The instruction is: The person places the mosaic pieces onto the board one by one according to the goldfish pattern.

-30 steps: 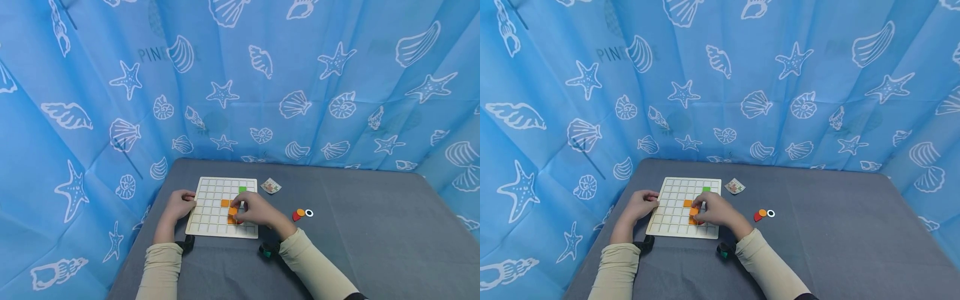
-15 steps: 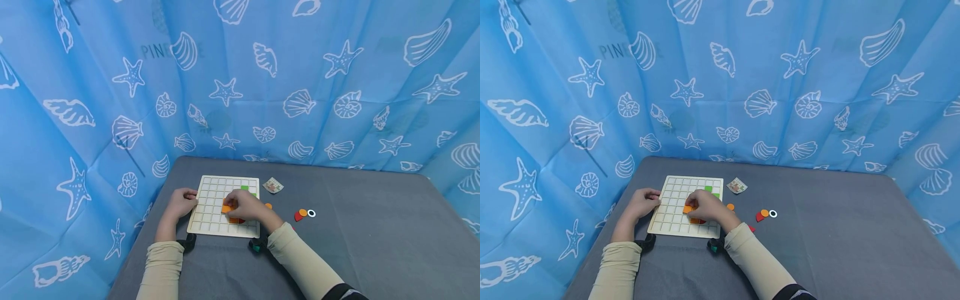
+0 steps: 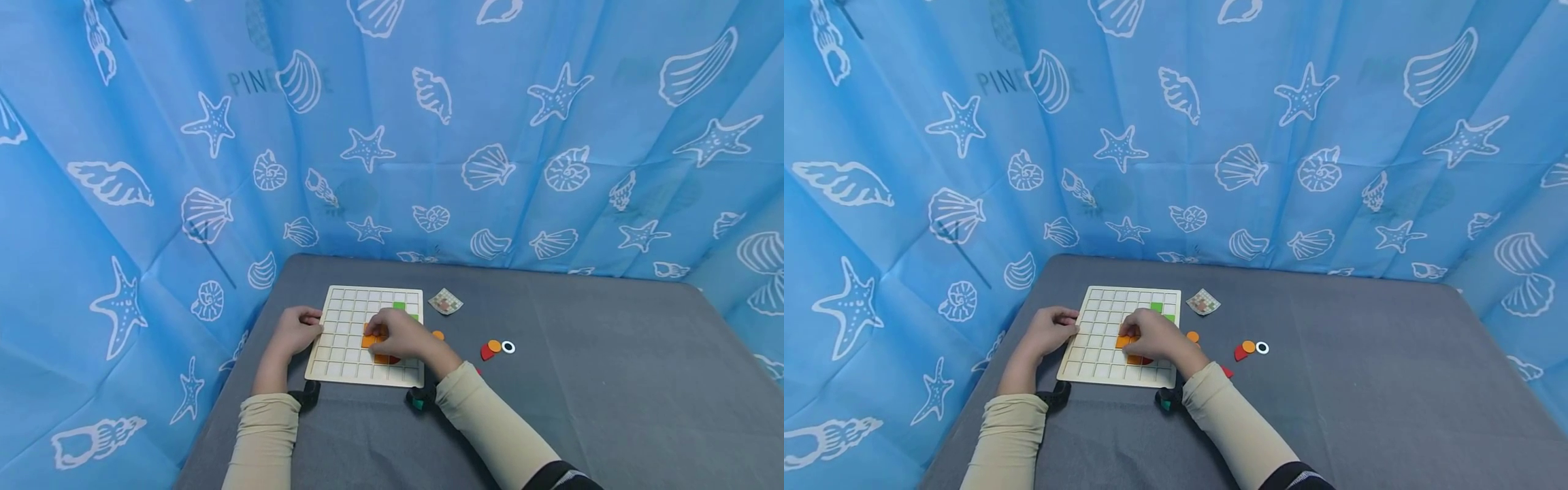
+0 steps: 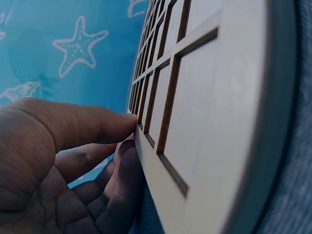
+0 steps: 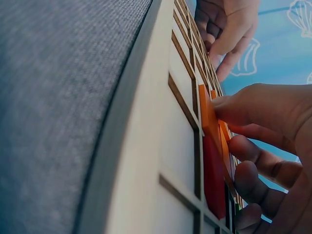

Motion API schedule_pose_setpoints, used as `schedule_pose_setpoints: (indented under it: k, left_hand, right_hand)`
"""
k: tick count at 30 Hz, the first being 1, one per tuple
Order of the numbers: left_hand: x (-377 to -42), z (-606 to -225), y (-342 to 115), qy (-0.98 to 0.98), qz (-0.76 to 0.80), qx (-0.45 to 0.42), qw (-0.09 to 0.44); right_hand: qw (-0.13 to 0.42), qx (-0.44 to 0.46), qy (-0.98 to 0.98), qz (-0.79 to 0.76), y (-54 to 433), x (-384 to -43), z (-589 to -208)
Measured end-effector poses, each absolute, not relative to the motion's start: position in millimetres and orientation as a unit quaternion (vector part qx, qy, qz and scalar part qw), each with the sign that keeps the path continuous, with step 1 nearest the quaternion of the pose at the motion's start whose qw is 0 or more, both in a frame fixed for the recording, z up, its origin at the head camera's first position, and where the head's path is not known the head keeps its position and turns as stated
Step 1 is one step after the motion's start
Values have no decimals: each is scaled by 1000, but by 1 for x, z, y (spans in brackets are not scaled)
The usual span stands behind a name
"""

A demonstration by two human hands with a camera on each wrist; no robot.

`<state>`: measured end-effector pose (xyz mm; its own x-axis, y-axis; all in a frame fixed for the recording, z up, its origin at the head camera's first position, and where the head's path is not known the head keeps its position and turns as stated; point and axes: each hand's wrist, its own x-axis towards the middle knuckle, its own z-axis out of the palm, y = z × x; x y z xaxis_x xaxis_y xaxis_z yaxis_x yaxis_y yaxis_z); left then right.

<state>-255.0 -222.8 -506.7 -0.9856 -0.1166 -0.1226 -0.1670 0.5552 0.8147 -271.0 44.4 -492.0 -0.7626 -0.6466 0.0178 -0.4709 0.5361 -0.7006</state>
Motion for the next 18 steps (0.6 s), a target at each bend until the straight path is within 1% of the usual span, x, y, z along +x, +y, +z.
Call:
schedule_pose_setpoints:
  k: [11,18]
  left_hand:
    - [-254,-508,-223,881,464,-81,29]
    - [-255,-507,-223,881,466,-81,32]
  right_hand:
    - [129,-316,866,-365,43,-269,-492]
    - [109,-320,864,-373,57,-271,-485]
